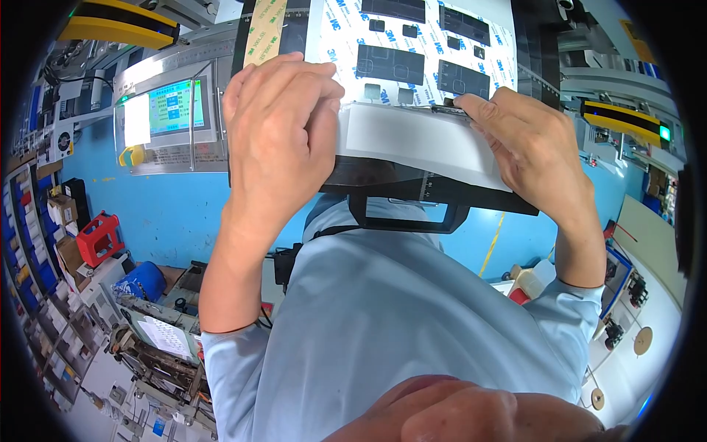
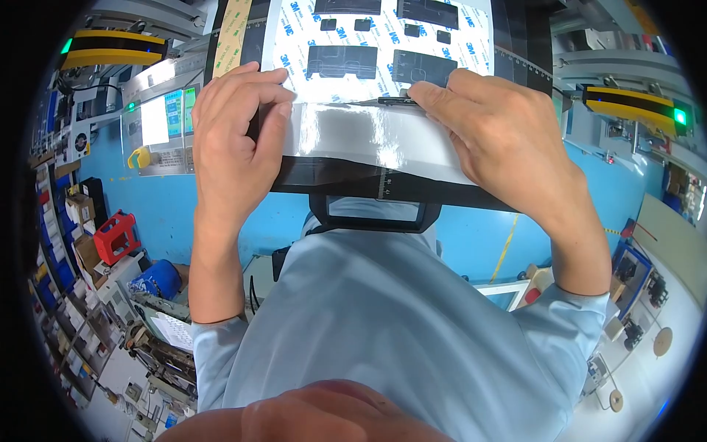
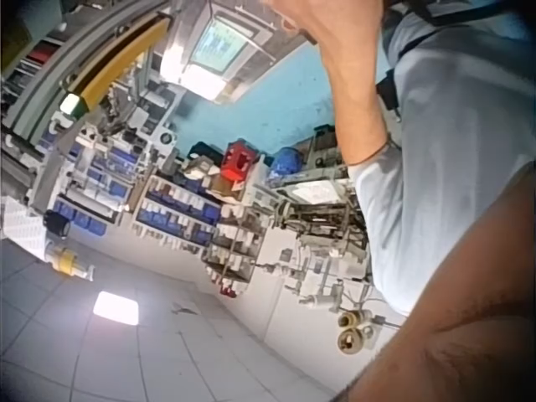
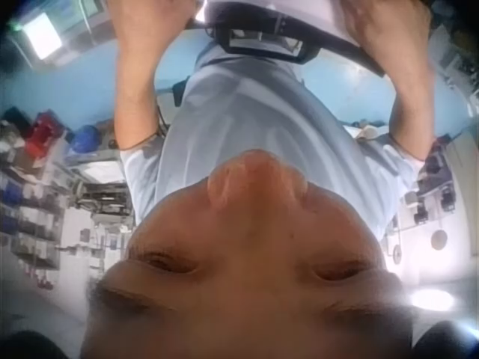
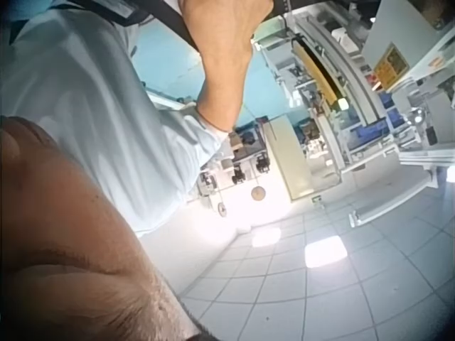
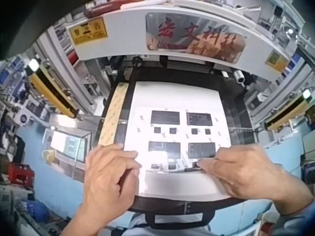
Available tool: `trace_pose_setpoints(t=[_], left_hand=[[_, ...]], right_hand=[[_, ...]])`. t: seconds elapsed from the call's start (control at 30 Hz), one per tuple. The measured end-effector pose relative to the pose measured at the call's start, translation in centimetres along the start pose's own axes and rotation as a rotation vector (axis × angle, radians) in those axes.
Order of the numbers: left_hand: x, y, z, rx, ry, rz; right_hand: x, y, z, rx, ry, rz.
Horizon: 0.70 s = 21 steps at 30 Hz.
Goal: Operate an industrial machine to press and cut adhesive sheets, then peel off the excess material and inspect the result.
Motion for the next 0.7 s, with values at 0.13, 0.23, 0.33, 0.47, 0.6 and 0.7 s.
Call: trace_pose_setpoints(t=[0.13,0.23,0.33,0.47,0.6,0.7], left_hand=[[0.1,0.1,0.0,0.003,-0.004,-0.004],[0.1,0.1,0.0,-0.001,-0.007,-0.004],[0.0,0.0,0.1,0.0,-0.011,-0.006],[0.0,0.0,0.1,0.011,-0.013,-0.011],[0.2,0.4,0.1,0.036,-0.053,-0.001],[0.1,0.3,0.2,0.041,-0.056,-0.003]], right_hand=[[-0.3,0.3,-0.1,-0.003,0.001,-0.003],[-0.6,0.5,-0.2,-0.01,-0.008,0.002],[-1.0,0.8,-0.2,-0.009,-0.007,0.01],[-1.2,0.8,-0.4,0.003,0.004,0.018],[-1.5,1.2,-0.2,-0.002,-0.018,0.034],[-1.7,1.4,-0.3,0.007,0.007,0.027]])
Point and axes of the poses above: each hand's wrist, its own x-axis towards the middle knuckle, its own z-axis out of the palm, y = z × x, the point moved 8 cm from there along x, towards the middle knuckle, and after that the axes turned 7 degrees about -x, right-handed, at the moved point
